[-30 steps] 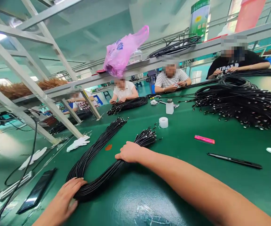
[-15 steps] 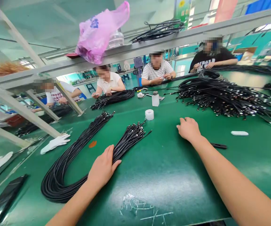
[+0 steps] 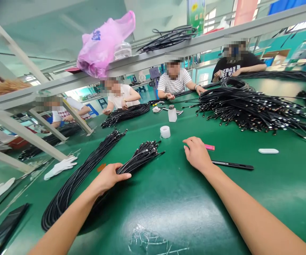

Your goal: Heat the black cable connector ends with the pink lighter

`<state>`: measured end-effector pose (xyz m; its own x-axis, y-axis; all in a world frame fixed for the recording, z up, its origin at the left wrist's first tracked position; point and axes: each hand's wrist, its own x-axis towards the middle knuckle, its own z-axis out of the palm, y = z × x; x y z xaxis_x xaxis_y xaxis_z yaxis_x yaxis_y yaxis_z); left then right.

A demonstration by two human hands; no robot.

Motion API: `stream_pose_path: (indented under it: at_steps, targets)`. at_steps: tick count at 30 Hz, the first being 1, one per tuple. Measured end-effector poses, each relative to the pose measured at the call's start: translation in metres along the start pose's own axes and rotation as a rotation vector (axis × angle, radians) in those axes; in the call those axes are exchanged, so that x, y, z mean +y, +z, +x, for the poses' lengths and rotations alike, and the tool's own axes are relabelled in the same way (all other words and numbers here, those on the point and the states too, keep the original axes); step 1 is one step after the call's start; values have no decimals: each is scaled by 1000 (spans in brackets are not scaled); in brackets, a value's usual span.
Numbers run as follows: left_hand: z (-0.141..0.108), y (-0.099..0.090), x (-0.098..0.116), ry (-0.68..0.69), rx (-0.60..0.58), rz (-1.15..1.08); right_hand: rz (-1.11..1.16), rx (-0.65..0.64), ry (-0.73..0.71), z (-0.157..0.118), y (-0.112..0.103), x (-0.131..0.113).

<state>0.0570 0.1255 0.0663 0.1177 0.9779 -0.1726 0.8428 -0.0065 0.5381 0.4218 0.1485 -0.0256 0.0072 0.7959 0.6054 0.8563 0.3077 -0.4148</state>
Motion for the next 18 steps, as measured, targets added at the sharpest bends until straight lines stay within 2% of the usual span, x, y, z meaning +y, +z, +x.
stream_pose_path:
  at_steps: [3,6,8,10,12,13,14,16,17,18]
  targets:
    - [4,-18,5,-7,-92,-165,99,23,-11,0,-10,-16]
    - [0,-33,11,1,-130,-293,249,-12,13,-2,-23,-53]
    - [-8,-37,16,-8,-179,-414,636,-268,164,-7,-28,-88]
    - [-22,-33,22,-39,-259,-586,1053,-628,241,-13,-25,-125]
    - [-40,-20,25,-64,-344,-692,1456,-789,369,-17,-13,-156]
    - [-50,-11,25,-57,-396,-700,1622,-806,439,-18,-5,-167]
    - [-60,-1,25,-56,-467,-681,1750,-706,552,-18,4,-176]
    - [-77,18,23,-35,-515,-654,1869,-469,810,-18,19,-185]
    - [-84,27,21,-43,-531,-660,1883,-444,884,-19,25,-188]
    - [-88,35,20,-63,-592,-689,1883,-480,908,-22,28,-189]
